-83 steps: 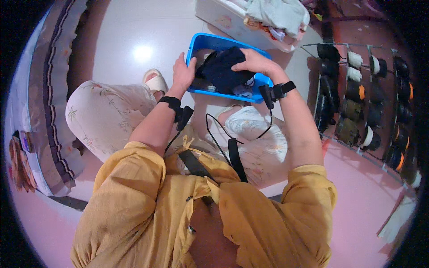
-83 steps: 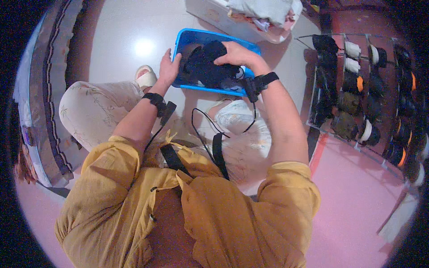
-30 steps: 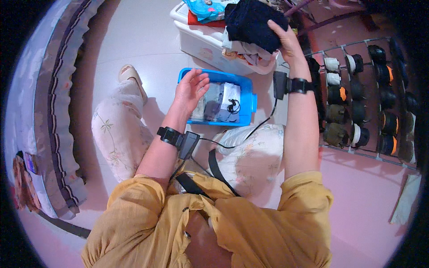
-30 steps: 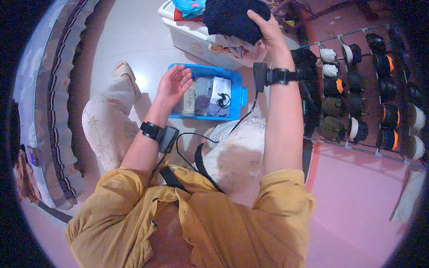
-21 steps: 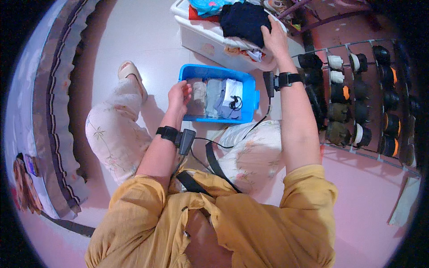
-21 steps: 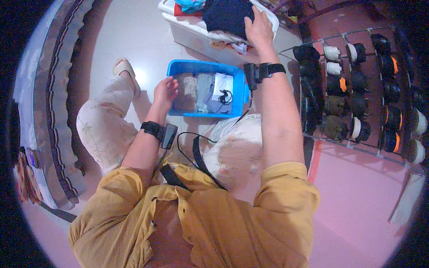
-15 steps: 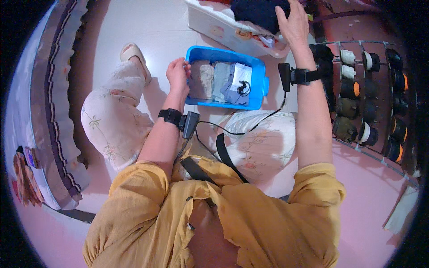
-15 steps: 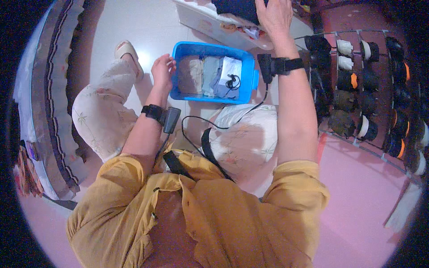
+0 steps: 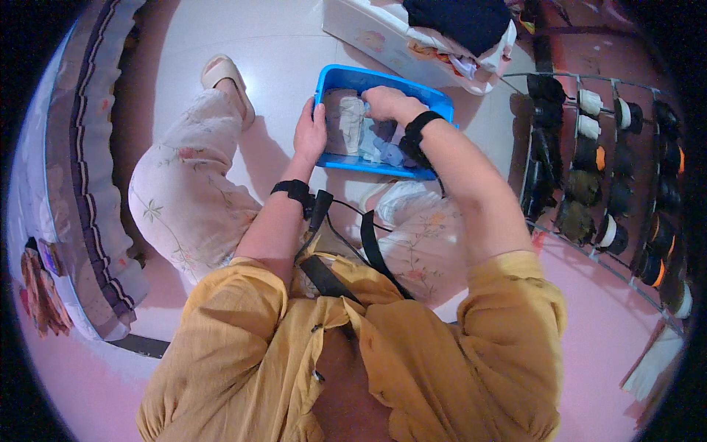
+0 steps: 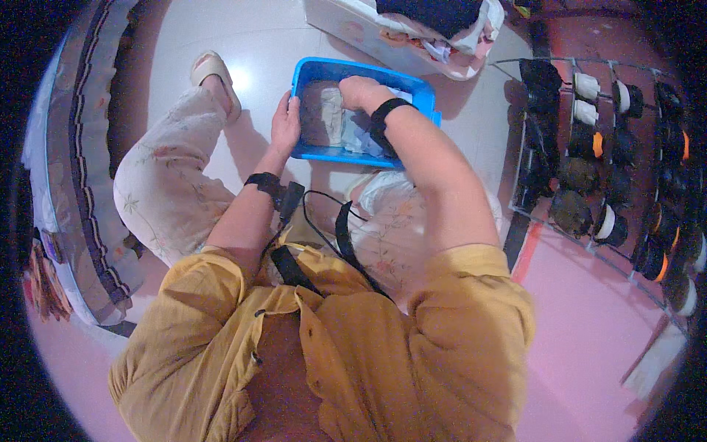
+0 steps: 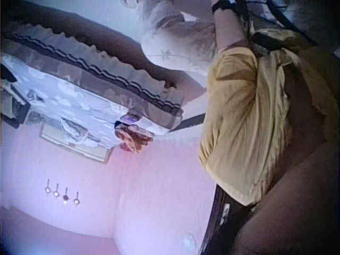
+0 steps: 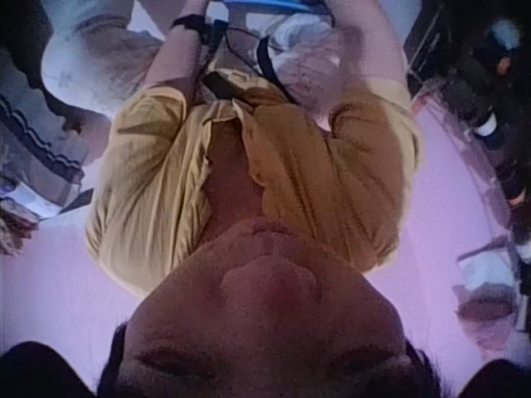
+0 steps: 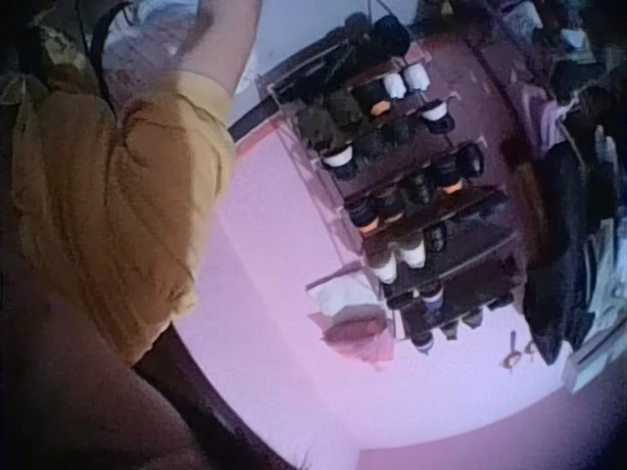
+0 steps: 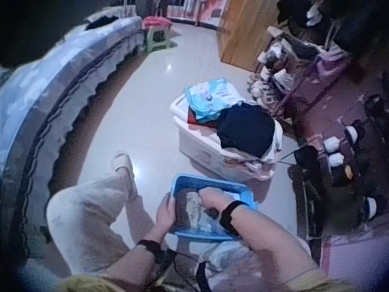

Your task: The person wipes a white plastic container with a red cloth, then opens a blue bin and removes various clothing items one by one. They fold each item and place it on top of the white container. The person handles a black lace garment and other garments, folding them neatly.

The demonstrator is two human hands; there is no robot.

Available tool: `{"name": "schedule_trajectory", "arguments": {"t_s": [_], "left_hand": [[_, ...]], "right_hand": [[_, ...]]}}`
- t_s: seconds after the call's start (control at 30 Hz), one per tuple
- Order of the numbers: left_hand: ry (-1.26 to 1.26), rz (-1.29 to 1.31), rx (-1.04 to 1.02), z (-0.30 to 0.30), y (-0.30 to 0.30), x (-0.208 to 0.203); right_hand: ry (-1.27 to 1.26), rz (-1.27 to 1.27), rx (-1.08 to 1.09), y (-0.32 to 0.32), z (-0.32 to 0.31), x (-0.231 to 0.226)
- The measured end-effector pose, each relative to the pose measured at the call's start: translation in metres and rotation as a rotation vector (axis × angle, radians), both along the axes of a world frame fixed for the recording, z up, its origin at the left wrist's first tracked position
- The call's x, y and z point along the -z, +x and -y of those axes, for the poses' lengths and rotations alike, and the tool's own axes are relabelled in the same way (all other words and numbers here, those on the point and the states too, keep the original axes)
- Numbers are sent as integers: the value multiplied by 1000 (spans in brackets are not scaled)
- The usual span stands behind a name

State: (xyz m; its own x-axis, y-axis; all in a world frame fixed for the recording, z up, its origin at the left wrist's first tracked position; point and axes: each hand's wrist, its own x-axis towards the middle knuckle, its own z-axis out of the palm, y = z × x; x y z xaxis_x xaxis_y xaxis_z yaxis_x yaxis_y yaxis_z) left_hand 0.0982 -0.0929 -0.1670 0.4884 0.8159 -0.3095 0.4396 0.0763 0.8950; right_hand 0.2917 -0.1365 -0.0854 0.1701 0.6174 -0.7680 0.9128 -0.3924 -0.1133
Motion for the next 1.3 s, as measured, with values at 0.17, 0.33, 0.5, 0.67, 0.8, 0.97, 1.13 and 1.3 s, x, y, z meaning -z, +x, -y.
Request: {"name": "schedule_trajectory", "arguments": {"t_s": [0.17, 0.33, 0.5, 0.67, 0.8, 0.97, 1.13, 1.3], "left_hand": [[32, -66, 6, 2, -1, -3], [14, -65, 15, 3, 1, -7], [31, -112, 11, 4, 3, -10], [85, -121, 0, 5, 4, -12], [91, -90, 1, 5, 3, -10], [59, -51, 5, 2, 2, 3], [100, -50, -73, -13, 5, 2], [-235, 495, -82, -35, 12, -70]], "right_hand": [[331, -11, 43, -13, -5, 65], [307, 2, 92, -27, -10, 103], [129, 43, 90, -30, -18, 108], [-18, -16, -103, -37, -13, 88], [18, -102, -147, -36, 7, 59], [146, -159, -7, -7, 17, -3], [482, -263, 160, 30, 35, -97], [595, -379, 391, 37, 61, -173]]}}
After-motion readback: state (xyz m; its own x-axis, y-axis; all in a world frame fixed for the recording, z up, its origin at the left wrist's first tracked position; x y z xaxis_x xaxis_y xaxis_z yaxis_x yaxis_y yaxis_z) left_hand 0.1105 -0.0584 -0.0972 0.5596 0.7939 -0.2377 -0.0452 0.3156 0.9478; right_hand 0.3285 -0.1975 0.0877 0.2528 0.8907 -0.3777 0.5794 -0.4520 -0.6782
